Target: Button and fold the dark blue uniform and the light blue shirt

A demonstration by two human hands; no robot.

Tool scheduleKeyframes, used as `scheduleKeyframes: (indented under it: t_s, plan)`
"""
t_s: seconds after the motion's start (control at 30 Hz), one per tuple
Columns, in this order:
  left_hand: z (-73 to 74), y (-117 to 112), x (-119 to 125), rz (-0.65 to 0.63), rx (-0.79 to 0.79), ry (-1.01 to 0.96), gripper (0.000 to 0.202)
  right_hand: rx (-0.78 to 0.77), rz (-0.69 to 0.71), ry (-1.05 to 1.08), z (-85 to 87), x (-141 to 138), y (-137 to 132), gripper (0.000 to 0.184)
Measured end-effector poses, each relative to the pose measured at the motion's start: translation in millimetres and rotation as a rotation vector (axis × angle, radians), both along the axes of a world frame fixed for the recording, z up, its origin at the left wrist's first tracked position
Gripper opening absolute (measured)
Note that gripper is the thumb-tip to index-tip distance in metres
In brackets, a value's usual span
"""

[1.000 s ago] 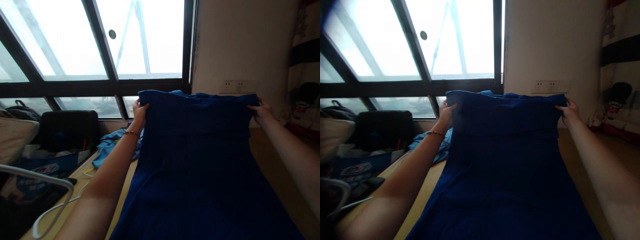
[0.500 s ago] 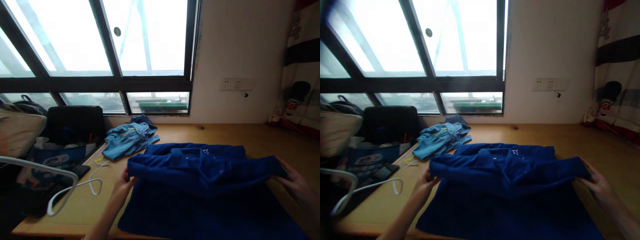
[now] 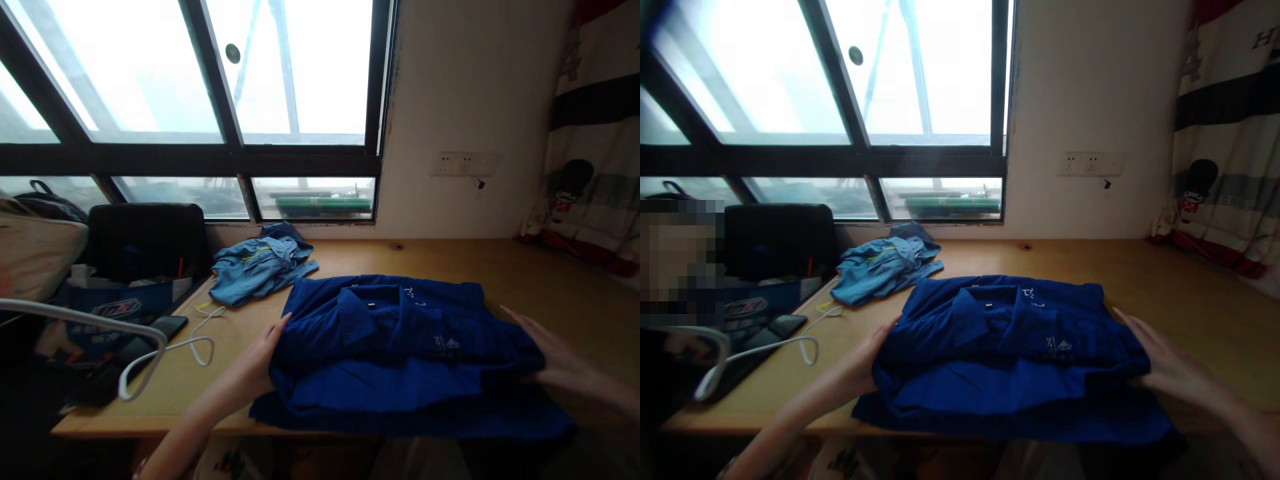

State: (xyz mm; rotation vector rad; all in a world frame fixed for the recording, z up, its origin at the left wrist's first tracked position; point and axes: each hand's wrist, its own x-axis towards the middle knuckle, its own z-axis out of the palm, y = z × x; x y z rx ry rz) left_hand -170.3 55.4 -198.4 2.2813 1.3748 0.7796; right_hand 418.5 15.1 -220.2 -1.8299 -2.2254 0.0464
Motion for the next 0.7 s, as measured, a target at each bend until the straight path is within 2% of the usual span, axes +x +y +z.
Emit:
scheduleKeyframes:
  t_s: [0.1, 0.17, 0.23, 0.33, 0.43, 0.53, 0.6, 0.7]
  plan:
    - [1.6, 8, 3, 0.003, -0.132, -0.002, 0.06, -0.088, 0.062, -0.027, 1.3, -17, 11, 0.101]
    - [1.7, 9, 0, 0.041, -0.171, -0.005, 0.038, -0.132, 0.037, 0.028, -0.2, -21, 14, 0.091]
    - [1.8, 5, -4, 0.054, -0.115, -0.003, 0.022, -0.132, 0.026, 0.069, -3.1, -16, 11, 0.071]
    - [-1.1, -5, -13, 0.058, 0.065, 0.067, 0.005, 0.01, -0.008, -0.003, -16.1, 7, -9, 0.041]
    - [-9.4, -17, -21, 0.05, 0.153, 0.243, 0.012, 0.158, -0.027, -0.163, -40.1, 31, -37, 0.042]
    - [-14.7, -27, -28, 0.004, 0.114, 0.395, 0.028, 0.167, 0.046, -0.286, -57.3, 44, -59, 0.041]
    - [-10.3, -34, -31, -0.04, 0.1, 0.427, 0.037, 0.132, 0.076, -0.325, -54.5, 44, -68, 0.036]
    - [9.4, -46, -21, -0.111, 0.156, 0.401, 0.047, 0.106, 0.069, -0.283, -24.8, 21, -79, 0.036]
